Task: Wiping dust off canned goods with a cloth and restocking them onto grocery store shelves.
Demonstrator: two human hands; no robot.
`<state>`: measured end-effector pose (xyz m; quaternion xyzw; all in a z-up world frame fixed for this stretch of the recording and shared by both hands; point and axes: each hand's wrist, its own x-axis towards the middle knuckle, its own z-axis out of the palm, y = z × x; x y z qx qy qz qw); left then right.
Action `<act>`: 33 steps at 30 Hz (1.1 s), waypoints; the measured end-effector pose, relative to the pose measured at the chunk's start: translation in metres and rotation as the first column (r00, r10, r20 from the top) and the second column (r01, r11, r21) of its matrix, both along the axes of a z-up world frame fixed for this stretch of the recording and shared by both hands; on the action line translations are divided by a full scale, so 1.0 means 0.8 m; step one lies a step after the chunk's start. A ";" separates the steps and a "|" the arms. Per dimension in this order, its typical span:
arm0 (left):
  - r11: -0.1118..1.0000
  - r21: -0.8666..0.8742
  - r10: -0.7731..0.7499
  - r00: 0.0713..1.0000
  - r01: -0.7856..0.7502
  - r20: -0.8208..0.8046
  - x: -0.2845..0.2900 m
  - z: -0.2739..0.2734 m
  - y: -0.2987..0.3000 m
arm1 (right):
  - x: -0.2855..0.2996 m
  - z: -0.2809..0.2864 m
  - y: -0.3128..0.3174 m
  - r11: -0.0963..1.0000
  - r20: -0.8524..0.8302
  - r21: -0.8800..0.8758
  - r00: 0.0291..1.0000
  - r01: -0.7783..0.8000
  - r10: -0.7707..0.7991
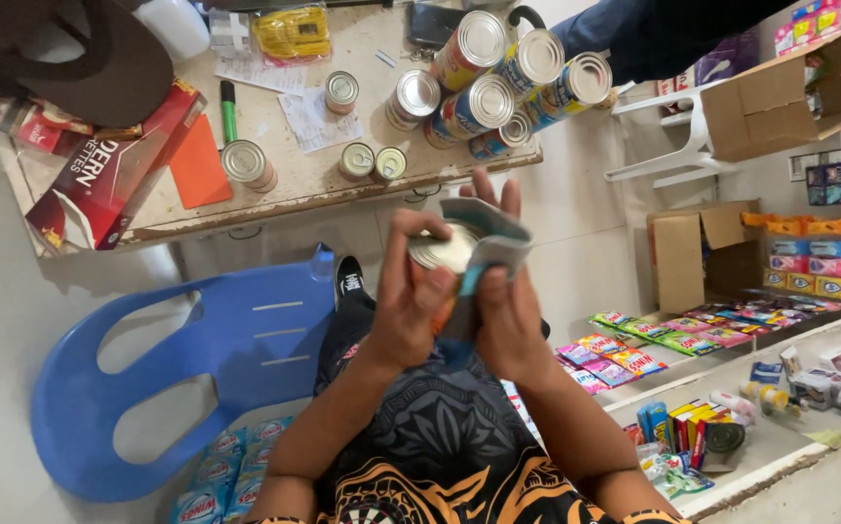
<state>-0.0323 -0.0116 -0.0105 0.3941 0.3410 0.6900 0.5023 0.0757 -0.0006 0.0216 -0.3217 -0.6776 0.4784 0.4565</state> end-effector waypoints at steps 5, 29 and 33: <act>1.000 -0.010 0.004 1.000 -0.004 0.031 0.006 0.012 -0.001 | 0.008 0.002 0.000 0.993 0.123 0.106 0.991 0.043 -0.056; 0.897 -0.118 0.440 0.882 -0.426 0.167 0.050 -0.022 0.079 | 0.025 -0.016 0.075 0.949 0.204 0.315 0.975 0.017 -0.085; 0.863 -0.204 0.489 0.867 -0.463 0.100 0.028 -0.025 0.078 | 0.023 -0.018 0.092 0.915 0.199 0.392 0.980 -0.092 0.014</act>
